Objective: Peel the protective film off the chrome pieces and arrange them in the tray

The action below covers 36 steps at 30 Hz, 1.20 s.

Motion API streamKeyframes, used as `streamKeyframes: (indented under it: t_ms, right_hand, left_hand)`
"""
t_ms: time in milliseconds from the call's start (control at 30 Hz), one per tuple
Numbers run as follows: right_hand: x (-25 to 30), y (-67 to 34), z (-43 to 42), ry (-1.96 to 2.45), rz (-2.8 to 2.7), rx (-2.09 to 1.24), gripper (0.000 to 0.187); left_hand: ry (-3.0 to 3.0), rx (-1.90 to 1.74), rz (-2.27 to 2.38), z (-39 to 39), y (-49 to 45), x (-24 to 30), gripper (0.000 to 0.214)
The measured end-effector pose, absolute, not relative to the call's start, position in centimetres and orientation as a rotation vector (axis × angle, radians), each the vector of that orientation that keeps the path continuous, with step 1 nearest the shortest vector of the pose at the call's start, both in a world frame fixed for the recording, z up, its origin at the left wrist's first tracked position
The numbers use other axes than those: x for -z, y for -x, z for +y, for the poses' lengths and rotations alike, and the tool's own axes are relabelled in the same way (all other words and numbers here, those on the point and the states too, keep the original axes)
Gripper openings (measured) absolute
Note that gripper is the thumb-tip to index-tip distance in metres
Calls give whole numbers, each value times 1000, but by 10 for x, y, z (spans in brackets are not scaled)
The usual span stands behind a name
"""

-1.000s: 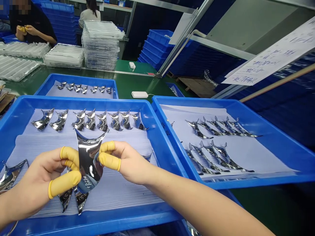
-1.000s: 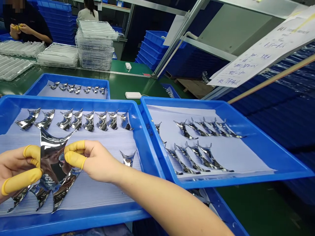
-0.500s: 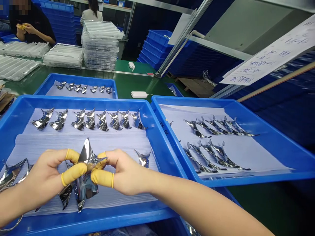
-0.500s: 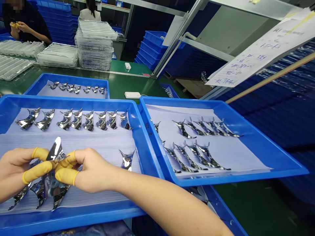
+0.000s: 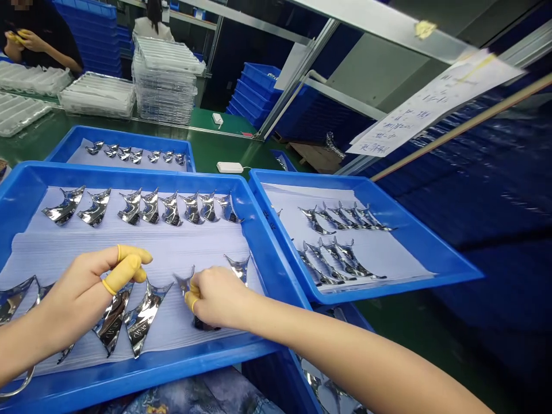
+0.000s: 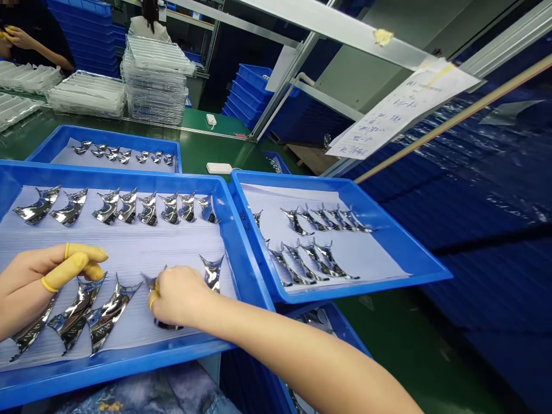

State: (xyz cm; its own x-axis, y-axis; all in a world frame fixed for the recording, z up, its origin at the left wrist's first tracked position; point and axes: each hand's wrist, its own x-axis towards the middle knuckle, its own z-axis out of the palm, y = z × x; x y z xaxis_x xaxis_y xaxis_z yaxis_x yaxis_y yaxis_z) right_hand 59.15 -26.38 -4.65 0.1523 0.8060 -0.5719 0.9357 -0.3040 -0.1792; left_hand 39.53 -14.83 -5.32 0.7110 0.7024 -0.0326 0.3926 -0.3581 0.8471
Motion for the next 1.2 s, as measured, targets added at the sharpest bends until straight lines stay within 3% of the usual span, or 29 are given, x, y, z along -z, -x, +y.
streamKeyframes:
  t_ms: [233,500,667,800,933,1067,1200]
  right_hand:
    - [33,-623,-268,-2228,1502,621,39]
    - [59,-650,-276,-2206,1330,650,33]
    - [21,-655,-275,-2264,1437,697,24]
    - [-4,-636,-271,-2427,2012,1158,22]
    - [9,-603,-261,-2396,2618,1654,16]
    - [24,-590,-249,-2355,2675,1812,18]
    - [23,-603,-240,-2344,2508,1819,17]
  left_hand:
    - [-2032,-402,836,-148,-391,52,49]
    - [-2027,-308,792,-143,-384,60,44]
    - [-1951,-309,794,-143,-385,62,42]
    - [-1883,-279,799,-154,-391,61,51]
    - [-1890,-282,698,-160,-395,60,57]
    - [-1860,-374,704,-159,-397,54,44]
    - [-1825,-415,656,-153,-398,48,13]
